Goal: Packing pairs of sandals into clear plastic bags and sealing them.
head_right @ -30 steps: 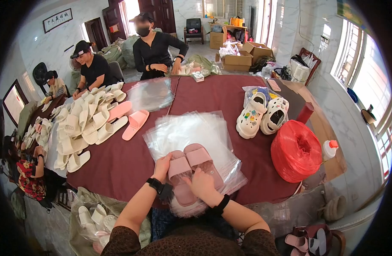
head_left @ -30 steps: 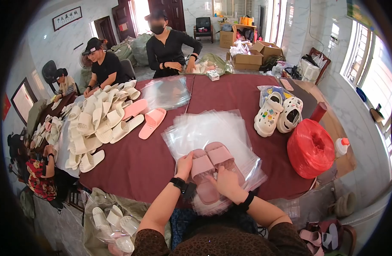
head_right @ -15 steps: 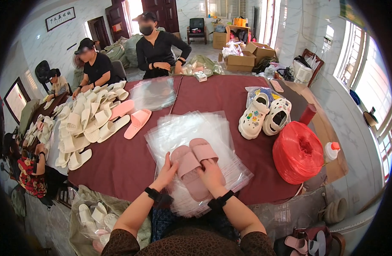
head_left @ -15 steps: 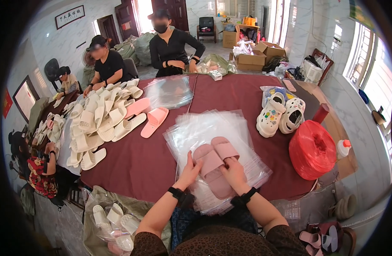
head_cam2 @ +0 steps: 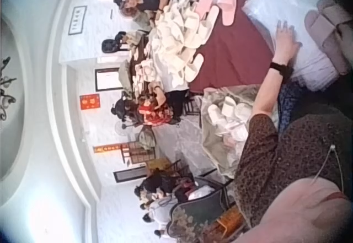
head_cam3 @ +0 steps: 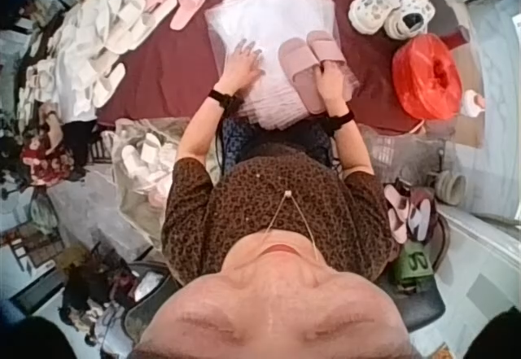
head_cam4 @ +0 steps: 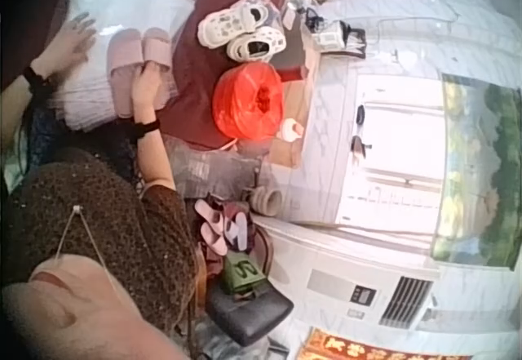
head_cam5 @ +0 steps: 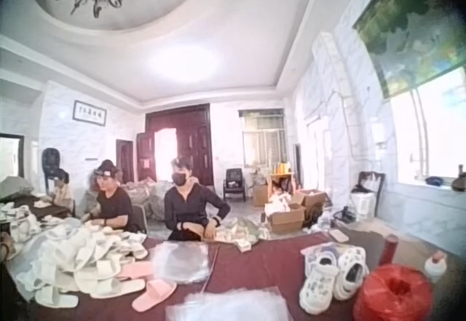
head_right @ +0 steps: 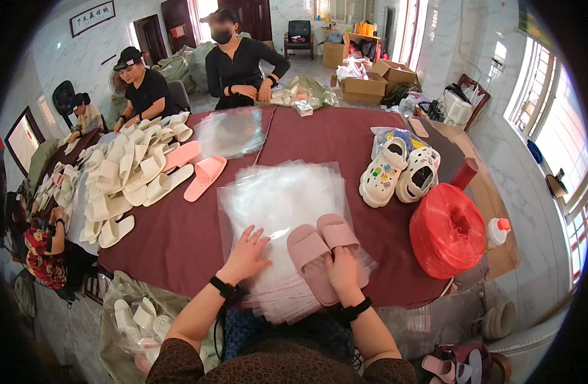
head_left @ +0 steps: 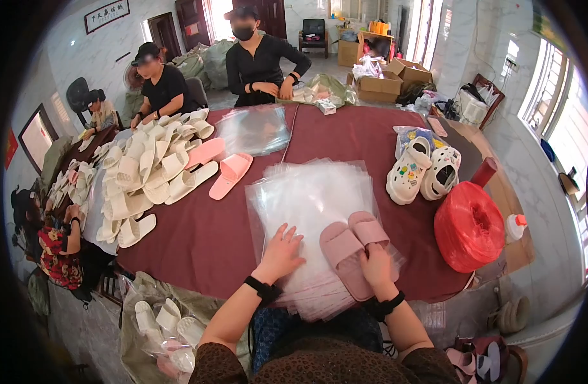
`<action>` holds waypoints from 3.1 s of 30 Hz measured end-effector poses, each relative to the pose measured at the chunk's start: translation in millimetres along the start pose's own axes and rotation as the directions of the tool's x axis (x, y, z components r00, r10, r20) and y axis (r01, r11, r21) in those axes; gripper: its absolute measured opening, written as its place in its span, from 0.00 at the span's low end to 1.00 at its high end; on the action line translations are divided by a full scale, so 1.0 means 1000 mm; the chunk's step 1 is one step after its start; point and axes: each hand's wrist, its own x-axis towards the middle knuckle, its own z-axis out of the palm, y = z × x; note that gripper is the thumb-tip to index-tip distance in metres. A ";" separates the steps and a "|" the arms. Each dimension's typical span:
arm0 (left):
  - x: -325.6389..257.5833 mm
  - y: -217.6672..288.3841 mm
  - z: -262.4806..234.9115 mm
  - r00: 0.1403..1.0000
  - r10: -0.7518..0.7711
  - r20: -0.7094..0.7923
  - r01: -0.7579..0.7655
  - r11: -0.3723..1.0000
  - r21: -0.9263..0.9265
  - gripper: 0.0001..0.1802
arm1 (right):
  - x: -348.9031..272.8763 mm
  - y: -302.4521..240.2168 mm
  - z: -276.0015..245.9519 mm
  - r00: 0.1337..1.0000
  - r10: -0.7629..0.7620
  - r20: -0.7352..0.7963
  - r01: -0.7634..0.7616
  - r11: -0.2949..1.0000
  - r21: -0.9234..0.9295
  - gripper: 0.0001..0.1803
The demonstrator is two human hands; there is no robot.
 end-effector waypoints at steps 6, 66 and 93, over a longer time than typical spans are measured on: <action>-0.041 0.032 -0.006 0.984 -0.017 0.177 0.040 0.991 -0.126 0.35 | 0.003 -0.001 0.001 0.996 0.000 0.086 0.018 0.979 -0.204 0.19; -0.045 0.026 -0.009 0.999 0.011 -0.043 -0.015 0.995 -0.097 0.06 | -0.004 0.012 0.009 0.993 -0.028 -0.116 0.032 0.999 0.030 0.14; -0.047 0.047 -0.003 0.934 -0.162 -0.318 0.072 0.958 -0.277 0.18 | -0.046 -0.039 -0.063 0.790 -0.382 0.479 0.315 0.924 0.217 0.13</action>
